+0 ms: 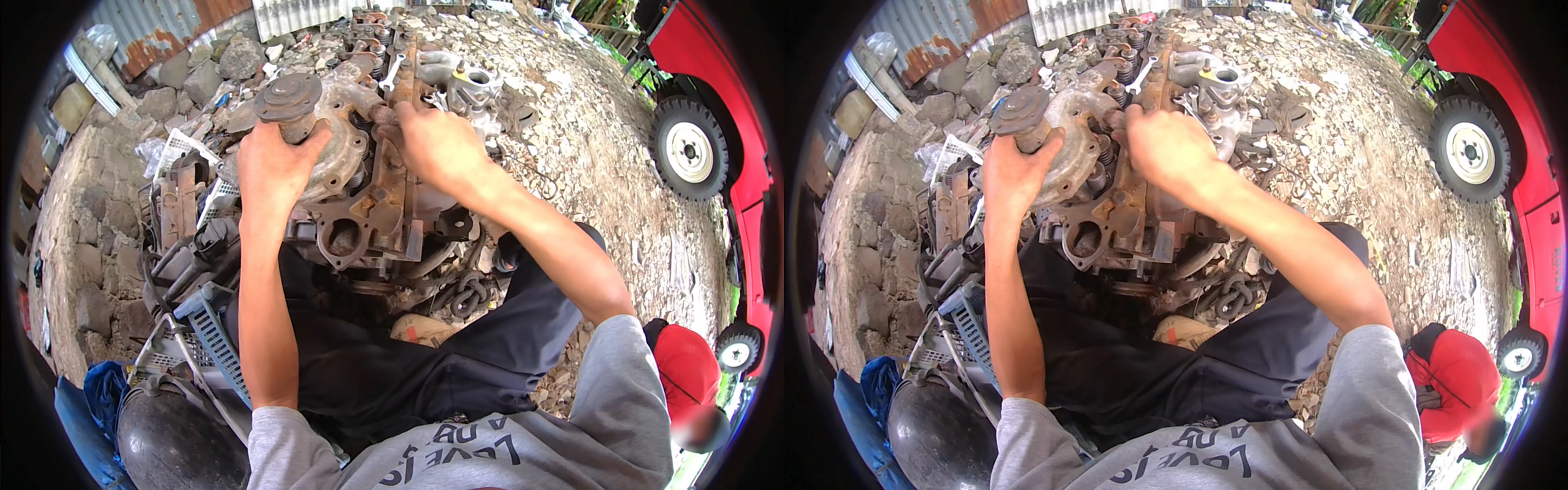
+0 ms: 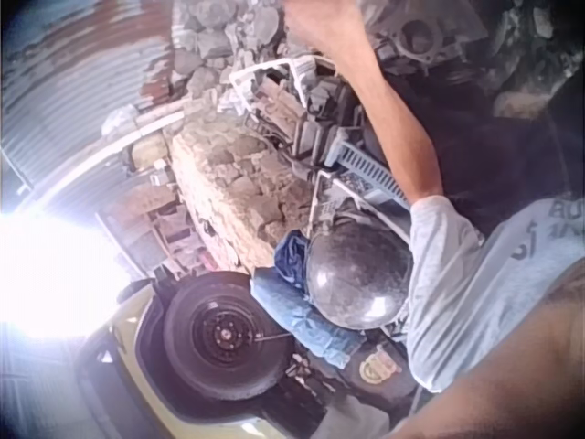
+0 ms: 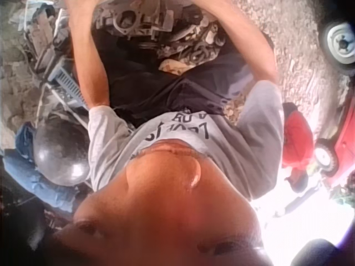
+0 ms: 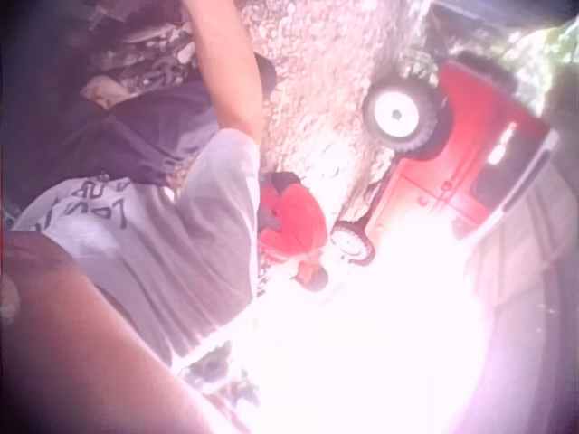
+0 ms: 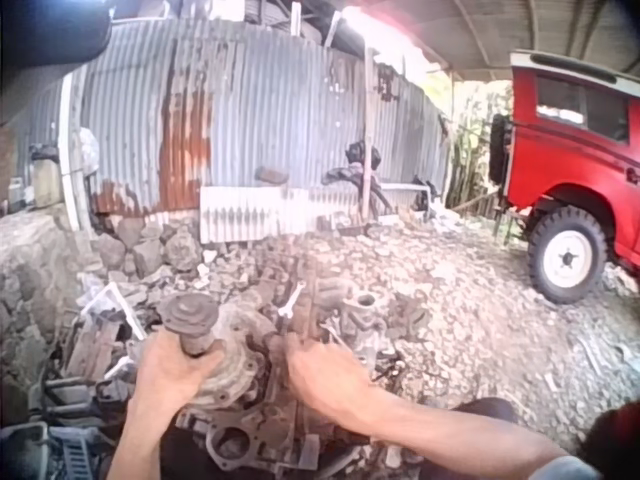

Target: The person sits on the ground and uses a metal bar and a wrench to loosen and remove bolts from a metal engine part. They repeatedly strike the part with the bar and turn the wrench to detach components.

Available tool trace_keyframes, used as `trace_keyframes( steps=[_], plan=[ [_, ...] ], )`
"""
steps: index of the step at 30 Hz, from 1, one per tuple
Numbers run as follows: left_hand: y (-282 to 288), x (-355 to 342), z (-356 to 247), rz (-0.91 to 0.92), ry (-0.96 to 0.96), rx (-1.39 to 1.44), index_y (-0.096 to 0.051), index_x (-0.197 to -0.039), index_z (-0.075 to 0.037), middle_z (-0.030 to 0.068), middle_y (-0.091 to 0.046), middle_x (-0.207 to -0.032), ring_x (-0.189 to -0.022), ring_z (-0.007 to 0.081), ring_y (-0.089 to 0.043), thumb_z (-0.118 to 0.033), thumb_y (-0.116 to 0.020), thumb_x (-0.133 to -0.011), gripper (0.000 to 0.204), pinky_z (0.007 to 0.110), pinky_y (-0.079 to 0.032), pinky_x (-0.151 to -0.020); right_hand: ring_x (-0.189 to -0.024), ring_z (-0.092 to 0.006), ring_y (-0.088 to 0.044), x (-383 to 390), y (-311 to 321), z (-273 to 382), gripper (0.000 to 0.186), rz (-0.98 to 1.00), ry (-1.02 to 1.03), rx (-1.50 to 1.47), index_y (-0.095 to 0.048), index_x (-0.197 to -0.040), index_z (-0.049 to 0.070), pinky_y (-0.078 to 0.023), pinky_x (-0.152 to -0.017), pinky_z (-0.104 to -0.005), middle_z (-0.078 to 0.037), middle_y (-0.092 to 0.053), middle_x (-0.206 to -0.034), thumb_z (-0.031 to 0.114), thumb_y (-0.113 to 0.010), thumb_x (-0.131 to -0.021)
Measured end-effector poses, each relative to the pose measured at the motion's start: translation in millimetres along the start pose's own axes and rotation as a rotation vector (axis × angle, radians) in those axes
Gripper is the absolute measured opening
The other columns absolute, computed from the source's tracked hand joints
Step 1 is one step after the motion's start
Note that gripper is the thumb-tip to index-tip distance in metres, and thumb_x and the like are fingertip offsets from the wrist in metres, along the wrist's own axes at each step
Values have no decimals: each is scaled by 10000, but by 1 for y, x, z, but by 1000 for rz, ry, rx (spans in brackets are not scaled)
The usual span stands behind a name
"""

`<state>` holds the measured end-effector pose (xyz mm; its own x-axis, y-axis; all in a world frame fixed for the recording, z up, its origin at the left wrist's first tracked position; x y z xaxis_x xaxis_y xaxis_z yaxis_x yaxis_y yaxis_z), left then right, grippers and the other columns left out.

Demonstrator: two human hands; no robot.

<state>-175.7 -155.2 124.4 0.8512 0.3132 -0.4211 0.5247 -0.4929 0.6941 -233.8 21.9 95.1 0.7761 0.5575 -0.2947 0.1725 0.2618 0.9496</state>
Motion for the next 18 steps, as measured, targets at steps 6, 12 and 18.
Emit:
trace_keyframes(
  steps=[6,12,18],
  plan=[
    [-1,-1,-1,-13,-16,-4,-665,-1132,-58,186,-718,-1023,-988,368,-678,-304,-790,-745,475,424,-534,-860,-728,-316,-704,-3,-10,-12,279,7,-105,-283,-602,-1066,5,-564,-610,-430,-166,-668,-790,255,-552,-952],
    [-2,-3,0,7,-20,-14,-666,-1131,-50,189,-716,-1027,-989,369,-676,-315,-788,-747,482,423,-532,-862,-675,-213,-677,12,-61,-25,417,416,-548,-1522,-629,-1154,49,-550,-562,-331,-82,-654,-796,419,-515,-997],
    [-2,-3,0,4,-15,-19,-680,-1104,-45,185,-719,-1021,-982,367,-679,-316,-786,-750,458,422,-532,-863,-610,-215,-647,18,-58,-16,347,521,-582,-1800,-625,-1121,10,-539,-530,-311,-127,-672,-820,306,-580,-947]
  ],
)
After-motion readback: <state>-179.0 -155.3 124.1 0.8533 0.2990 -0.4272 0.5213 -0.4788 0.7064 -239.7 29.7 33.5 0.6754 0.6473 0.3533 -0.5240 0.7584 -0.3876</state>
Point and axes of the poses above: each hand's wrist, its own x-axis away from the middle knuckle, its own y-axis out of the back of the hand, z = x × y, the point moved 10 cm from there along -x, towards the middle knuckle
